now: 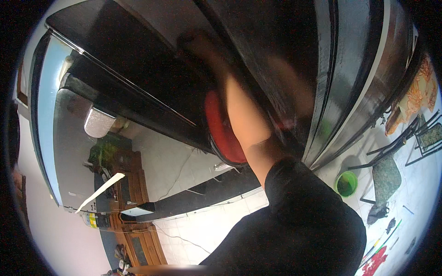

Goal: The person retrieves a red bag, then sits on the floor to assemble a mop. They place a metal bucket on the floor, insert a mop handle, and secure it with tape and a cloth. The person uses pliers to tighten the assembly.

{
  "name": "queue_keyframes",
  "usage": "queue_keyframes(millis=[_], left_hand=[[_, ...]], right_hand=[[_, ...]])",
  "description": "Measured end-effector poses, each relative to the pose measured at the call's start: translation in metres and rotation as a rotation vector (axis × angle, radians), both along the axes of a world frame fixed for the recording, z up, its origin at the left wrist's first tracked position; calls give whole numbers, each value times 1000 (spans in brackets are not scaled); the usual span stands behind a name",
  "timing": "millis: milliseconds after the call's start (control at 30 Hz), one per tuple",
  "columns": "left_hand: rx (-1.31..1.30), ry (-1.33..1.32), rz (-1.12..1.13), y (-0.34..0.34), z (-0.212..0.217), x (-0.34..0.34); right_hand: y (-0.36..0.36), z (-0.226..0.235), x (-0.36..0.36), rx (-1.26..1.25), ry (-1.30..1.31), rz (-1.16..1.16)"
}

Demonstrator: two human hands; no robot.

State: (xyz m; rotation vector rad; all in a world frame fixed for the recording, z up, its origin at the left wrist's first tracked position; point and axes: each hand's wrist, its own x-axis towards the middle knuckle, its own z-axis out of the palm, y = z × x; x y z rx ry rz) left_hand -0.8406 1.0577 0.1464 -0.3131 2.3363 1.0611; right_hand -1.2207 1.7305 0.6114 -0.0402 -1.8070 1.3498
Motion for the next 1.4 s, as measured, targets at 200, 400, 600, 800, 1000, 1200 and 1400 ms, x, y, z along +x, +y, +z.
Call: queue_keyframes(millis=[200, 400, 600, 800, 1000, 1200, 1400], left_hand=[[-5, 7, 8, -16, 7, 15], [-12, 2, 57, -33, 9, 46], [-37, 14, 95, -50, -11, 68], [-51, 158, 158, -101, -27, 97], [365, 276, 255, -26, 75, 69], [360, 435, -144, 69, 163, 31], [375, 654, -395, 199, 238, 11]], right_hand=[[-3, -19, -15, 11, -180, 100], [-52, -54, 69, -377, -143, 159], [-63, -143, 109, -18, 46, -382], [-46, -214, 70, 71, -151, -27], [-66, -204, 143, -285, -176, -202], [-192, -151, 356, 126, 258, -254], [-274, -194, 475, 223, -64, -144]])
